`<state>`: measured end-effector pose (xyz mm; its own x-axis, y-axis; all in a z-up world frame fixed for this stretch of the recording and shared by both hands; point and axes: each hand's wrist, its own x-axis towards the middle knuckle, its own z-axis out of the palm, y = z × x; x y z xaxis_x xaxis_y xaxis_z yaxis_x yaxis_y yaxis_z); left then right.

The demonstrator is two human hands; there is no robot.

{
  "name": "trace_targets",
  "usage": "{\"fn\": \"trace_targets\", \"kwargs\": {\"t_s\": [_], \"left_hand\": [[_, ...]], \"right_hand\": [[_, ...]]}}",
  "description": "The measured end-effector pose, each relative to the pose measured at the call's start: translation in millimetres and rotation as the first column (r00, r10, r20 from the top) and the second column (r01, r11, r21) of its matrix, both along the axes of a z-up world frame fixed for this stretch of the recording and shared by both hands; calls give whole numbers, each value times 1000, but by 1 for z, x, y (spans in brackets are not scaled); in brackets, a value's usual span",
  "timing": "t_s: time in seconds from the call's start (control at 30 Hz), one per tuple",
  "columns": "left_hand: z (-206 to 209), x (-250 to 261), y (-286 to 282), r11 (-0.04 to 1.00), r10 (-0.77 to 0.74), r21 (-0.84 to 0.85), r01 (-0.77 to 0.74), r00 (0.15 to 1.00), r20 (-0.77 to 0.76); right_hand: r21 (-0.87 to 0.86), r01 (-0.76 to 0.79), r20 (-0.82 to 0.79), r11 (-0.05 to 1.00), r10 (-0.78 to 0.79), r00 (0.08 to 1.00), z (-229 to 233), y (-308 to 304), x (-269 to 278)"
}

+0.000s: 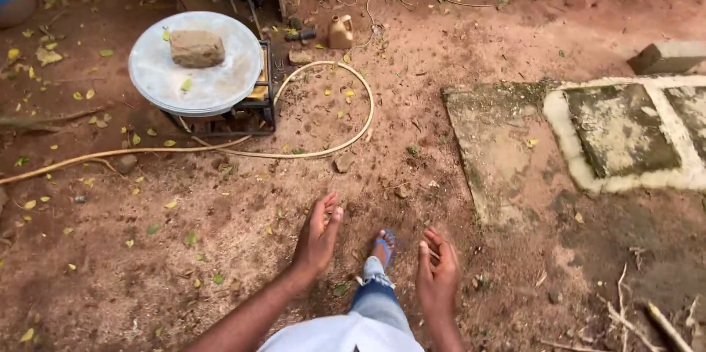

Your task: The recorder collects various pieces of trash and litter from a dirt outdoor area and places them into a large plastic trash bin.

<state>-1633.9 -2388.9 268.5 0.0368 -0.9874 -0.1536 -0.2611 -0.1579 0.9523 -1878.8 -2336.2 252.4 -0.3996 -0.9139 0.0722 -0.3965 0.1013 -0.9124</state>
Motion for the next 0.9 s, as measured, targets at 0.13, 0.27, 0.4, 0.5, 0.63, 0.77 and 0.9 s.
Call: {"fn": "trace_targets", "kwargs": {"t_s": [0.13,0.27,0.4,0.5,0.63,0.77,0.9], "left_hand": [[-5,-44,-80,998,69,-9,-70,996,-54],[20,-86,-158,997,46,-61,-50,996,-72],[45,-117,-230,996,-19,-85,8,991,-129],[52,-137,-284,996,-60,-80,51,991,-120],[19,-150,-363,990,-117,-84,111,991,-66],[-25,-174,-477,978,-195,-101,185,975,-102],[-35,-201,-597,953,-303,-50,300,949,-83]], "right_hand": [[36,-66,-45,997,67,997,34,-97,-40],[94,-150,-180,984,165,970,62,-193,-77],[125,-192,-189,973,214,958,93,-270,-104],[72,-187,-180,980,197,964,81,-323,-125],[101,-97,-115,990,108,988,70,-380,-138],[63,39,-119,997,-31,992,33,-452,-169],[96,219,-22,971,-218,976,25,-528,-179]]}}
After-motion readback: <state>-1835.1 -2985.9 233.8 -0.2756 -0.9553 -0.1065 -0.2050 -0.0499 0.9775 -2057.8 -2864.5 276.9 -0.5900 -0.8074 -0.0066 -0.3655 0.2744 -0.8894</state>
